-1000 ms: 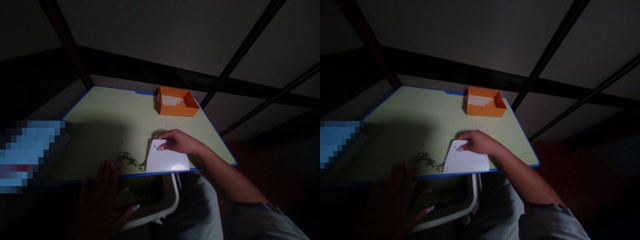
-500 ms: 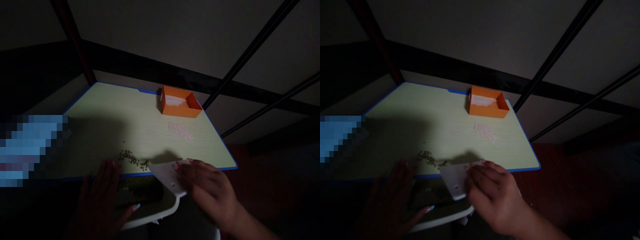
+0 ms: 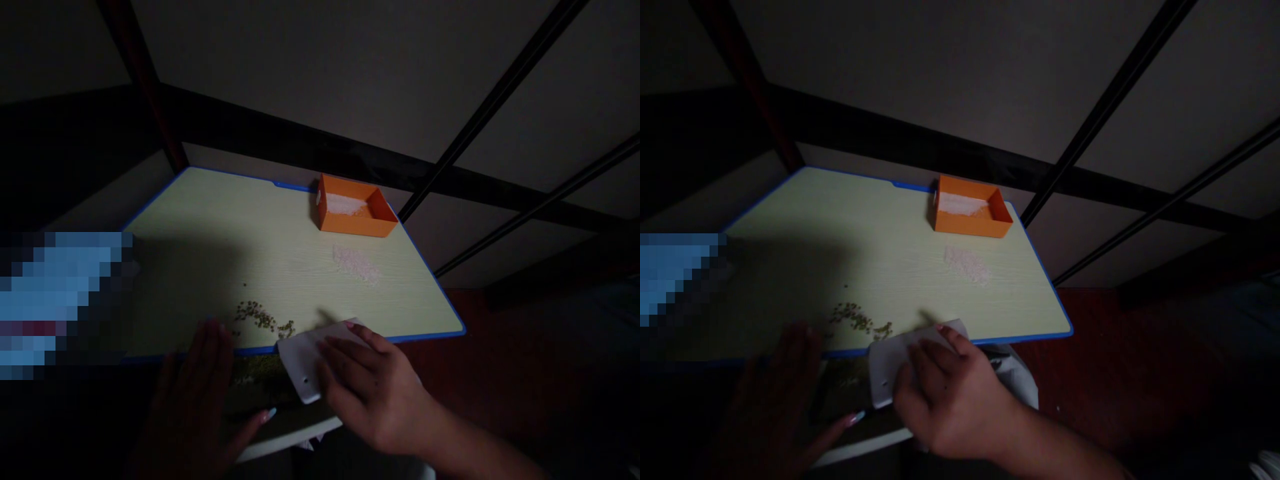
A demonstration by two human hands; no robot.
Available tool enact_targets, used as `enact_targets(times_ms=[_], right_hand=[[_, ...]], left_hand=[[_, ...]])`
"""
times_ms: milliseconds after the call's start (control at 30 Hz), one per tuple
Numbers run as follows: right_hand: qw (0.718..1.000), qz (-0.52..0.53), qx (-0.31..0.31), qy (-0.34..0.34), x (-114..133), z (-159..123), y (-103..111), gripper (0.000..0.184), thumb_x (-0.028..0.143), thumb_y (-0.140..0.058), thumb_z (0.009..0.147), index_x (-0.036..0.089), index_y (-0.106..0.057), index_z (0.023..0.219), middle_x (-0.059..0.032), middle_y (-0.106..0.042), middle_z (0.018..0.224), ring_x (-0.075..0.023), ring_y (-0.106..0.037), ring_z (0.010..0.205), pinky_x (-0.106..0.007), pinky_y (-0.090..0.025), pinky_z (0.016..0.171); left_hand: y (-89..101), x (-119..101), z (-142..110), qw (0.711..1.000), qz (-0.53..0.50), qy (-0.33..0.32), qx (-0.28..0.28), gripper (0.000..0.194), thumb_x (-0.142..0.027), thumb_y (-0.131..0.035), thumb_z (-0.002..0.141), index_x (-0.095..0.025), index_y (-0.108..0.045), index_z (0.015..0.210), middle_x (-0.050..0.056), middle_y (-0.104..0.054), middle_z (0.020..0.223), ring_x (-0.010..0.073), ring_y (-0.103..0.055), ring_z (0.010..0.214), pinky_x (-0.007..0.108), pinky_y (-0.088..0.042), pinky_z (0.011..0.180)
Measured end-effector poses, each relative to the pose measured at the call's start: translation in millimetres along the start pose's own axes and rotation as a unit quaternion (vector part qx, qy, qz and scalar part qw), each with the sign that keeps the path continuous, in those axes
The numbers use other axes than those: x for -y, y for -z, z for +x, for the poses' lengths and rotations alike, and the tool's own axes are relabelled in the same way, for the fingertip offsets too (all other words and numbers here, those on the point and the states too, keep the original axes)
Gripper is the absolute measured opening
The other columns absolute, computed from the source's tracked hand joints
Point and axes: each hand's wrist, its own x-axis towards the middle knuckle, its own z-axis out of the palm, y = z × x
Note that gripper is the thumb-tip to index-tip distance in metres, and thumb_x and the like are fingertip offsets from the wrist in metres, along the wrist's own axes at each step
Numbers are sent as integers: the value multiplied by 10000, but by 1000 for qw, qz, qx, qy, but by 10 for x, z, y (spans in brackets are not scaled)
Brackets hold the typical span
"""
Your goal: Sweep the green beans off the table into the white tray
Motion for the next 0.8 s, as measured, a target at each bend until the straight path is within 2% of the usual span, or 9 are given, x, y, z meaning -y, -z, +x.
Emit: enact_targets(times_ms=[267,400,500,600,667,800], right_hand=[[999,-42,-3,-17,-52,85,-110,229,114,-502,981,149,-722,929,-76,-818,941,-229,-778,850,-446,-640,849],[998,-47,-12,-32,-90,72,-104,251,111,-483,994,148,-721,923,-73,-821,945,-217,-777,840,-443,-619,889],[997,-47,-21,-54,-105,11,-17,265,108,-461,1015,144,-711,936,-75,-826,951,-205,-780,847,-451,-580,967],[996,-55,-8,-76,-147,-70,101,271,104,-441,1035,136,-703,974,-78,-829,969,-198,-784,881,-444,-541,1023],[994,-66,3,-85,-205,-116,156,272,106,-437,1043,138,-702,989,-76,-832,976,-192,-785,877,-433,-535,1020],[991,-91,13,-94,-357,-155,139,253,78,-467,1022,147,-706,977,-75,-834,977,-187,-786,840,-422,-543,982]], left_hand=[[-16,25,-35,999,13,-25,-20,962,-684,-390,860,-96,-159,1586,239,-303,1690,423,-430,1495,646,-412,1122],[-21,60,-49,999,8,-31,-22,945,-626,-446,843,-112,-174,1588,214,-255,1712,423,-369,1537,653,-419,1128],[-6,50,-38,999,5,-33,-26,934,-607,-447,844,-95,-188,1582,190,-180,1738,374,-220,1610,634,-326,1225],[16,8,-7,999,-2,-31,-29,929,-617,-397,864,-47,-191,1568,164,-86,1760,277,-58,1647,532,-121,1327],[27,-16,12,999,-9,-26,-24,924,-606,-394,871,-30,-188,1563,153,-52,1765,241,-18,1649,474,-40,1336],[36,-16,13,999,-19,-22,-18,929,-603,-420,866,-46,-178,1569,144,-49,1765,241,-16,1650,483,-41,1335]])
